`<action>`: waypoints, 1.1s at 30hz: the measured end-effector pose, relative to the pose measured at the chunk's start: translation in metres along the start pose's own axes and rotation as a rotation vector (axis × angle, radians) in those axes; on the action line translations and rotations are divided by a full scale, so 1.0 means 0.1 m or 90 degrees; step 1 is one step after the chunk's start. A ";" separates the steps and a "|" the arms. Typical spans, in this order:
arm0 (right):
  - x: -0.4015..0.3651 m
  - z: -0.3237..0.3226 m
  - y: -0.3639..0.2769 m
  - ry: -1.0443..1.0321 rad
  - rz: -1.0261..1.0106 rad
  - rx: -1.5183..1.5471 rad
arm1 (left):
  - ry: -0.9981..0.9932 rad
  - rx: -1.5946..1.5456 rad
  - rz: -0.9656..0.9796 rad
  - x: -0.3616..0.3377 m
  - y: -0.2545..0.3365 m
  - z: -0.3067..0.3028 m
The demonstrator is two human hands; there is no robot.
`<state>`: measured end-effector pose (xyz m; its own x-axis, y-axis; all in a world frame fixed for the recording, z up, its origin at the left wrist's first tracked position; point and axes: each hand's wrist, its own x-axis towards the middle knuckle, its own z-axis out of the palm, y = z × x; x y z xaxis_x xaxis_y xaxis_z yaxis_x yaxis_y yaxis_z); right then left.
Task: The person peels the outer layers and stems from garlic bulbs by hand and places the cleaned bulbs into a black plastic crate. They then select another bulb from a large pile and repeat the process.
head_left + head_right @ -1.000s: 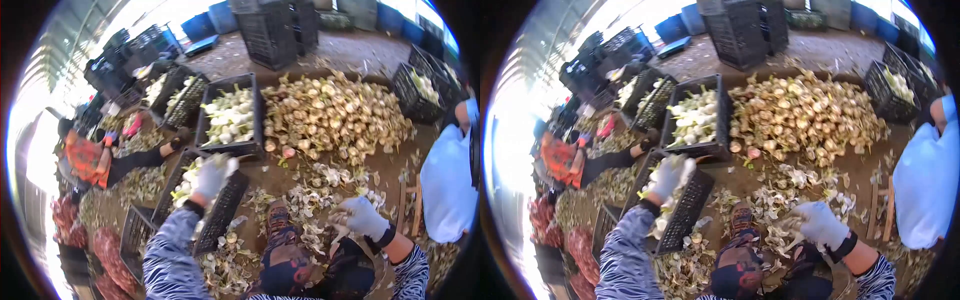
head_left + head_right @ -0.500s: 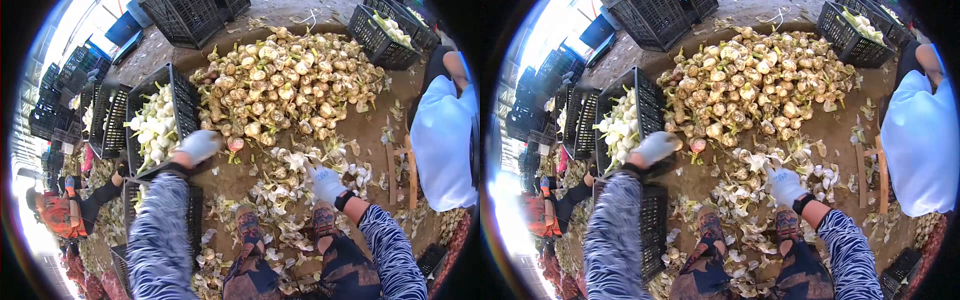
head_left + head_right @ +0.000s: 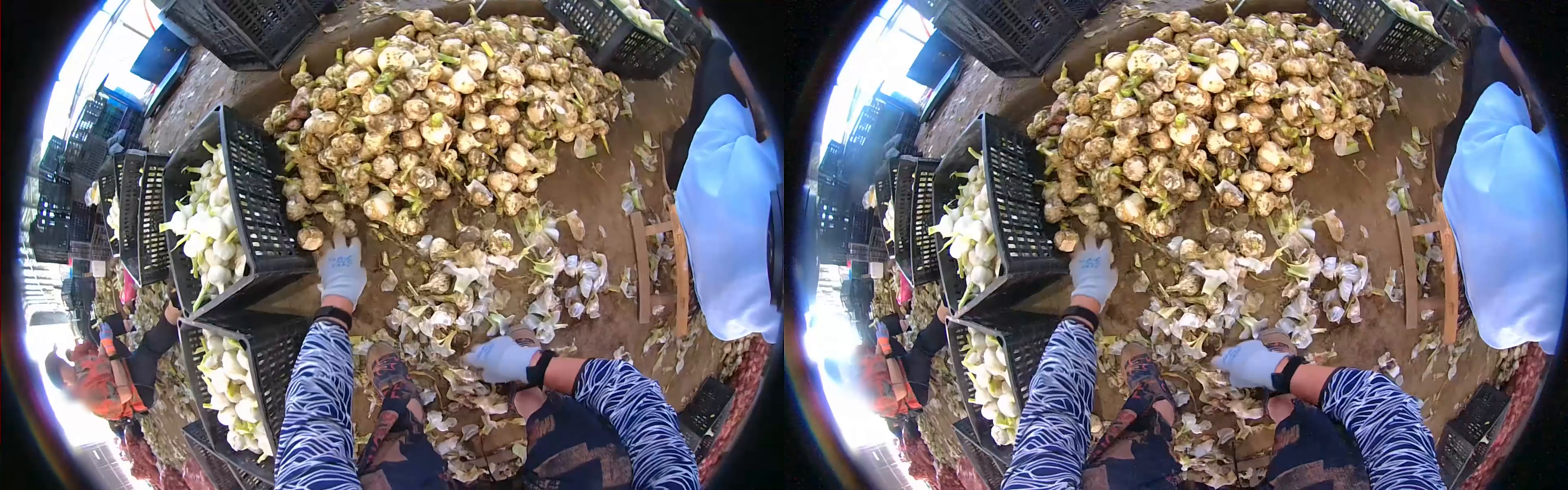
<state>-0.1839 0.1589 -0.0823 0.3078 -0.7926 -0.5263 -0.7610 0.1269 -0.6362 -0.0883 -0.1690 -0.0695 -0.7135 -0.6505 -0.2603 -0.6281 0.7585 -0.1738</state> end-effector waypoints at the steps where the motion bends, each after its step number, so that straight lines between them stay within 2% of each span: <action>1: 0.02 -0.07 -0.02 -0.096 0.010 -0.016 | -0.052 -0.001 -0.055 -0.02 0.00 0.06; 2: 0.06 -0.14 0.00 -0.095 0.013 -0.007 | -0.057 0.002 -0.047 -0.08 -0.03 0.08; 4: 0.12 -0.32 0.10 -0.068 0.128 0.042 | -0.127 -0.040 -0.119 -0.21 -0.11 0.09; 6: 0.31 -0.42 0.38 0.067 0.086 -0.011 | -0.240 -0.117 -0.206 -0.32 -0.20 0.09; 7: 0.36 -0.64 0.41 0.026 0.125 0.014 | -0.142 -0.164 -0.177 -0.43 -0.35 0.41; 8: 0.43 -0.87 0.41 -0.015 0.161 0.038 | -0.141 -0.161 -0.172 -0.49 -0.45 0.64; 10: 0.56 -1.09 0.38 0.107 0.181 -0.026 | -0.130 -0.346 -0.216 -0.60 -0.61 0.91; 11: 0.60 -1.16 0.33 0.149 0.221 0.067 | -0.096 -0.393 -0.237 -0.74 -0.51 0.75; 12: 0.64 -1.16 0.24 0.149 0.218 0.065 | -0.094 -0.393 -0.239 -0.81 -0.55 0.90; 14: 0.67 -1.01 0.03 0.251 0.243 0.015 | 0.081 -0.707 -0.319 -0.89 -0.57 1.20; 15: 0.70 -0.82 -0.02 0.203 0.212 0.015 | 0.119 -0.782 -0.336 -0.93 -0.58 1.23; 16: 0.70 -0.56 -0.12 0.224 0.178 -0.131 | 0.120 -0.784 -0.340 -0.96 -0.45 0.91; 17: 0.68 -0.41 -0.25 0.125 0.105 -0.129 | 0.117 -0.988 -0.397 -0.96 -0.24 0.41; 18: 0.60 -0.14 -0.34 0.061 0.017 -0.212 | 0.112 -1.194 -0.450 -0.97 -0.15 0.16; 19: 0.48 0.01 -0.50 0.050 -0.028 -0.239 | -0.060 -1.274 -0.449 -0.96 -0.31 0.19; 20: 0.42 0.22 -0.56 -0.012 -0.073 -0.216 | -0.058 -1.276 -0.449 -0.95 -0.32 0.17; 22: 0.32 0.48 -0.71 -0.141 -0.151 -0.213 | -0.200 -1.534 -0.308 -0.92 -0.26 0.00; 23: 0.34 0.48 -0.72 -0.245 -0.160 -0.117 | -0.227 -1.627 -0.238 -0.96 -0.20 -0.13; 24: 0.34 0.30 -0.76 -0.348 -0.169 -0.024 | -0.218 -1.629 -0.239 -0.97 -0.13 -0.23; 26: 0.31 -0.34 -0.82 -0.201 -0.093 0.014 | -0.216 -1.662 -0.071 -1.02 -0.02 -0.38; 27: 0.35 -0.48 -0.75 0.000 -0.019 0.099 | -0.210 -1.632 -0.019 -1.07 0.01 -0.49; 28: 0.37 -0.63 -0.67 0.201 0.057 0.184 | -0.173 -1.607 0.005 -1.10 0.07 -0.53; 30: 0.30 -1.16 -0.64 0.428 0.076 0.451 | -0.123 -1.469 -0.080 -1.15 0.20 -0.65; 31: 0.39 -1.19 -0.62 0.428 0.075 0.449 | -0.068 -1.394 -0.075 -1.16 0.28 -0.64; 33: 0.65 -1.19 -0.58 0.625 -0.090 0.727 | 0.029 -1.275 -0.030 -1.23 0.39 -0.64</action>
<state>-0.1875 0.0296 -0.0123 -0.5050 -0.8511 -0.1437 0.2220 0.0328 -0.9745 -0.0452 -0.0623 0.0168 -0.6751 -0.6893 -0.2629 -0.0110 -0.3470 0.9378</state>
